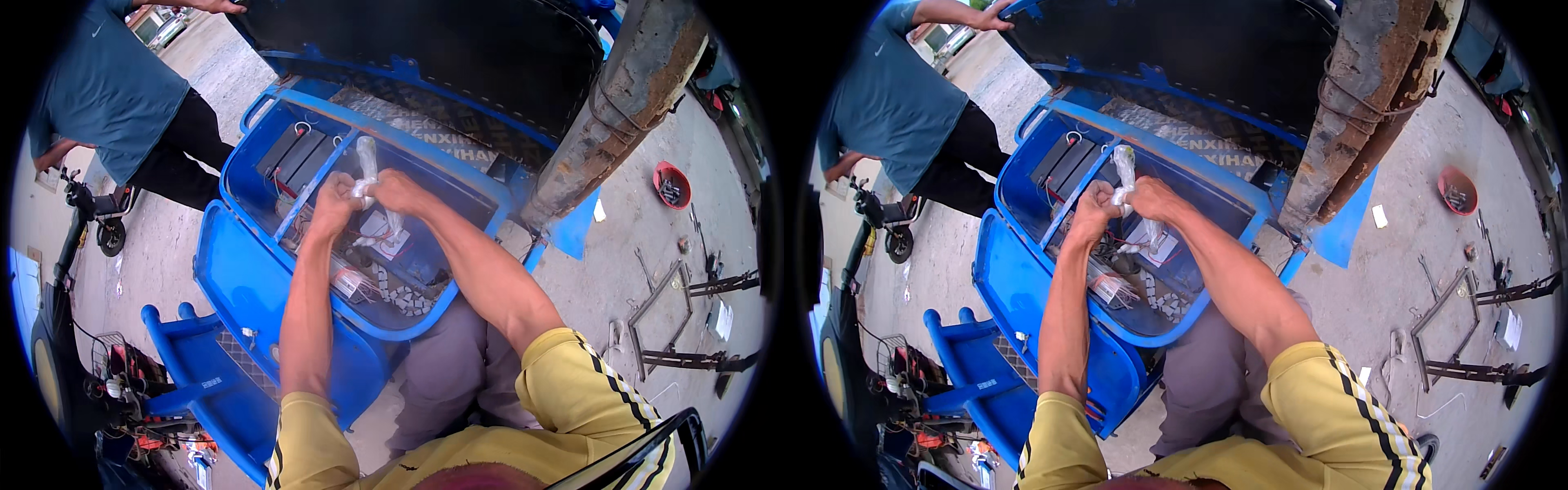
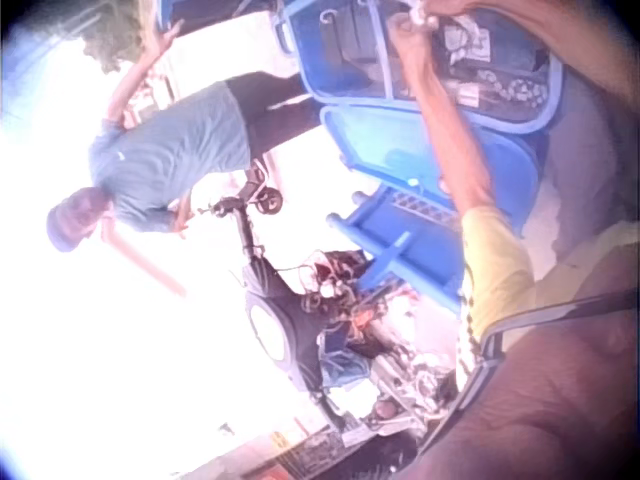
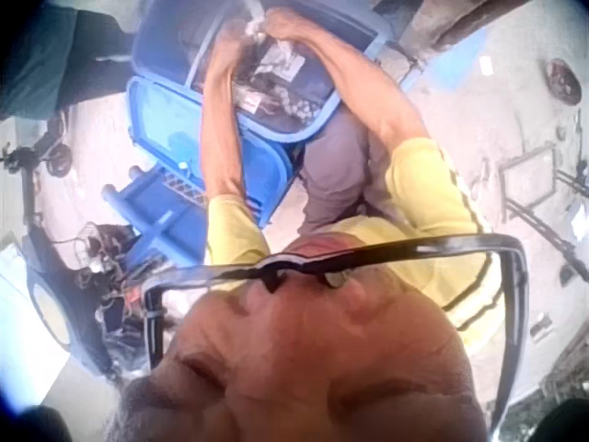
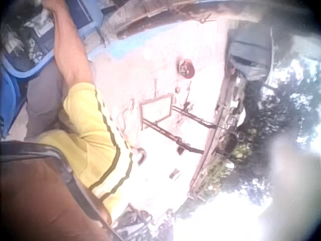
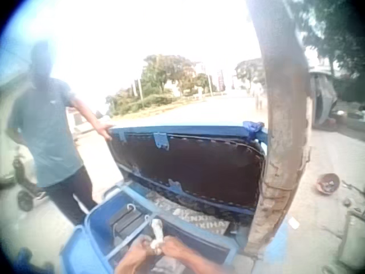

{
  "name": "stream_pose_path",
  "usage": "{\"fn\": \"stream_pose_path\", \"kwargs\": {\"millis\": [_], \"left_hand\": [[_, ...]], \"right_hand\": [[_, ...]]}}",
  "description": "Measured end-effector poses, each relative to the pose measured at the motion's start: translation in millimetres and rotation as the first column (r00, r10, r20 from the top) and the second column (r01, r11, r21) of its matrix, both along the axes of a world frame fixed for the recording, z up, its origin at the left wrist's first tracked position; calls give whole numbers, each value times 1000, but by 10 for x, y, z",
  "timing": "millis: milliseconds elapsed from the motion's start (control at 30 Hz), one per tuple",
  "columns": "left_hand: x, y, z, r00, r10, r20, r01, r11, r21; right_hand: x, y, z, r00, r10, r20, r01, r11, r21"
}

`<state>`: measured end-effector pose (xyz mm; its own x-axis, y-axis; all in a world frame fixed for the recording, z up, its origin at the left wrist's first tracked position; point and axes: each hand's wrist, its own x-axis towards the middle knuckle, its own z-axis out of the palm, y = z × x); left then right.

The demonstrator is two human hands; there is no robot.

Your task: The person works inside the open compartment of a blue three-wheeled vehicle, handling wires and components. They use electrical tape to wrap and secure connections, then place a plastic bag containing small parts into the compartment.

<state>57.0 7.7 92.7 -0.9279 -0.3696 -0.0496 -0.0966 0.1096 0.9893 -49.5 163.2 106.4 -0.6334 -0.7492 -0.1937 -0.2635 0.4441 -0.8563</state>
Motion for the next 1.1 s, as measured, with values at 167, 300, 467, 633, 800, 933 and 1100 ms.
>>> {"fn": "stream_pose_path", "kwargs": {"millis": [167, 300, 467, 633, 800, 933, 1100], "left_hand": [[33, 270, 62, 989, 2, -150, -111, 688, -717], [88, 381, 276, 961, -225, -162, -60, 402, -914], [59, 307, 161, 952, -269, -148, -55, 324, -945], [73, 300, 145, 978, -190, -92, 2, 446, -895], [51, 225, 40, 988, -145, -48, 44, 570, -820], [9, 256, 44, 995, 1, -101, -66, 762, -644], [-54, 50, -82, 999, 18, 40, -14, 995, -96]], "right_hand": [[-118, 36, -108, 997, 46, -68, -43, 998, 44], [-186, 23, -337, 983, 136, -123, -149, 983, -108], [-123, 140, -36, 964, 258, -63, -259, 966, -8], [-184, 185, -96, 974, 151, -168, -132, 984, 118], [-148, 121, 41, 973, 189, -134, -164, 970, 177], [-88, 107, -9, 976, 61, -209, -38, 993, 114], [-112, 125, -48, 969, 111, -222, -125, 991, -49]]}}
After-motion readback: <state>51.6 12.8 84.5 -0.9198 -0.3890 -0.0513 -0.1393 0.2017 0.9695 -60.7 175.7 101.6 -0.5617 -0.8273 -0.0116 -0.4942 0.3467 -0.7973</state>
